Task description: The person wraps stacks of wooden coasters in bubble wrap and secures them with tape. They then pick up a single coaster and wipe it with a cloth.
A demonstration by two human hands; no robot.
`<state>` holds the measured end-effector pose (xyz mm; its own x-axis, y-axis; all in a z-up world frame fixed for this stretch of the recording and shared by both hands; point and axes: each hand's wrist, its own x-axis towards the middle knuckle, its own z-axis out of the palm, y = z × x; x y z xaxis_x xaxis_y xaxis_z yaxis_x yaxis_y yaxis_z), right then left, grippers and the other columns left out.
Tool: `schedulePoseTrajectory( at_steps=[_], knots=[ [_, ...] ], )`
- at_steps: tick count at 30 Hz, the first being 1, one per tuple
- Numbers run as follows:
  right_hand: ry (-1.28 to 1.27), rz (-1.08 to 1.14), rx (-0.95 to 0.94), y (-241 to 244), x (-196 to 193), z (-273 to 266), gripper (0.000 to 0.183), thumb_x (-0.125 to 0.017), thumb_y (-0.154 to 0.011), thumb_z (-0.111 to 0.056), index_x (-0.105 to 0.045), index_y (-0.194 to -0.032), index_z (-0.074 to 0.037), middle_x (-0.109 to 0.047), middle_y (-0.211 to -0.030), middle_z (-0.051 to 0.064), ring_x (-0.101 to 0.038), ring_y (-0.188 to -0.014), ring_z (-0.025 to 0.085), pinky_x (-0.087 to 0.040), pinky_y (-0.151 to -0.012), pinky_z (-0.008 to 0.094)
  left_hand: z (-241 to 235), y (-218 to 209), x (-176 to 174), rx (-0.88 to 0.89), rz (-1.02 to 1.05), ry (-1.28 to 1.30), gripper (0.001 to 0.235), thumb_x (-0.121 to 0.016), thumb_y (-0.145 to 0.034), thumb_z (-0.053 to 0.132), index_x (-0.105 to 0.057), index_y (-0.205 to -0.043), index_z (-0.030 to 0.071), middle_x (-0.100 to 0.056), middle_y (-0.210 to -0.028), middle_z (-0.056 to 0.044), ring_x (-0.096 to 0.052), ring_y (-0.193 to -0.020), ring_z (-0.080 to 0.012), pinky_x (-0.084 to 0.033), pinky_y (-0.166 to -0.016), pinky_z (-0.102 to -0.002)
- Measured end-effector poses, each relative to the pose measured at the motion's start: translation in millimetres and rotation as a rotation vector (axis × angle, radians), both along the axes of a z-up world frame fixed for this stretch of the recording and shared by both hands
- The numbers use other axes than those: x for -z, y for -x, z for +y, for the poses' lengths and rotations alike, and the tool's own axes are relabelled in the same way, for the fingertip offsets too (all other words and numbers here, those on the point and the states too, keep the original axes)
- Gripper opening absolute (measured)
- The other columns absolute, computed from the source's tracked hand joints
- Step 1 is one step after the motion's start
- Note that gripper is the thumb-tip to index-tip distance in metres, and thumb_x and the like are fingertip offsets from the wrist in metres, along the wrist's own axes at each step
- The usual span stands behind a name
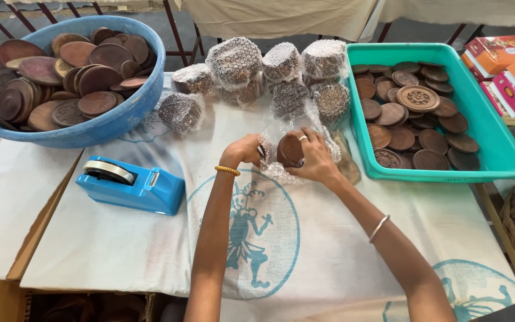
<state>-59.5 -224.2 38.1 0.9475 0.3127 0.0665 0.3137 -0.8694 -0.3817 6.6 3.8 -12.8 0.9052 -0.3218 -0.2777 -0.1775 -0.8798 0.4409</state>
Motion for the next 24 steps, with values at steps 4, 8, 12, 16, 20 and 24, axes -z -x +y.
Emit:
schedulePoseTrajectory(
  at_steps=[4,8,12,16,20,24],
  knots=[
    [-0.076,-0.061,-0.032,-17,23,-11,0.111,-0.101,-0.052,-0.033,-0.046,-0.147,-0.018,-0.032,-0.158,0.021,-0.027,-0.148,0.042,-0.027,-0.122,0.054,2,4,-4,0.017,-0.021,0.023,0.04,-0.09,-0.064,0.007,-0.073,-0.1,0.003,-0.077,-0.102,-0.013,-0.073,-0.094,-0.0272,-0.061,-0.084,-0.038],
    [-0.096,-0.026,0.031,-14,17,-8,0.117,-0.101,-0.051,-0.041,-0.043,-0.148,-0.016,-0.031,-0.159,0.021,-0.027,-0.148,0.041,-0.028,-0.121,0.053,3,1,1,0.042,-0.011,0.049,0.043,-0.09,-0.063,0.006,-0.073,-0.102,0.004,-0.077,-0.101,-0.012,-0.072,-0.093,-0.0263,-0.06,-0.082,-0.037],
    [-0.075,0.002,0.046,-3,2,-4,0.11,-0.099,-0.055,-0.038,-0.044,-0.149,-0.021,-0.03,-0.159,0.02,-0.025,-0.149,0.039,-0.025,-0.122,0.052,5,4,-5,0.023,0.039,0.044,0.034,-0.086,-0.069,0.005,-0.077,-0.101,0.004,-0.079,-0.1,-0.013,-0.074,-0.09,-0.0237,-0.06,-0.078,-0.038],
    [-0.089,-0.156,-0.072,-28,43,-19,0.096,-0.091,-0.064,-0.045,-0.051,-0.145,-0.012,-0.029,-0.159,0.026,-0.023,-0.149,0.044,-0.024,-0.121,0.054,3,5,-17,0.022,0.097,0.095,0.03,-0.078,-0.079,0.003,-0.073,-0.108,0.004,-0.079,-0.101,-0.013,-0.077,-0.085,-0.0203,-0.062,-0.073,-0.032],
    [-0.236,-0.203,-0.194,-18,22,-23,0.069,-0.06,-0.093,-0.068,-0.071,-0.127,-0.009,-0.045,-0.162,0.019,-0.034,-0.157,0.037,-0.024,-0.128,0.058,0,6,-21,-0.009,0.041,0.419,0.028,-0.064,-0.086,-0.004,-0.058,-0.114,0.0,-0.072,-0.106,-0.01,-0.076,-0.081,-0.021,-0.065,-0.062,-0.03],
    [0.03,-0.207,-0.24,11,-27,-14,0.095,-0.085,-0.058,-0.071,-0.07,-0.115,0.004,-0.038,-0.155,0.029,-0.027,-0.146,0.047,-0.023,-0.111,0.059,-13,25,-59,-0.003,-0.024,0.457,0.038,-0.07,-0.085,0.0,-0.05,-0.117,0.001,-0.074,-0.096,-0.015,-0.076,-0.075,-0.0222,-0.066,-0.055,-0.03]
  ],
)
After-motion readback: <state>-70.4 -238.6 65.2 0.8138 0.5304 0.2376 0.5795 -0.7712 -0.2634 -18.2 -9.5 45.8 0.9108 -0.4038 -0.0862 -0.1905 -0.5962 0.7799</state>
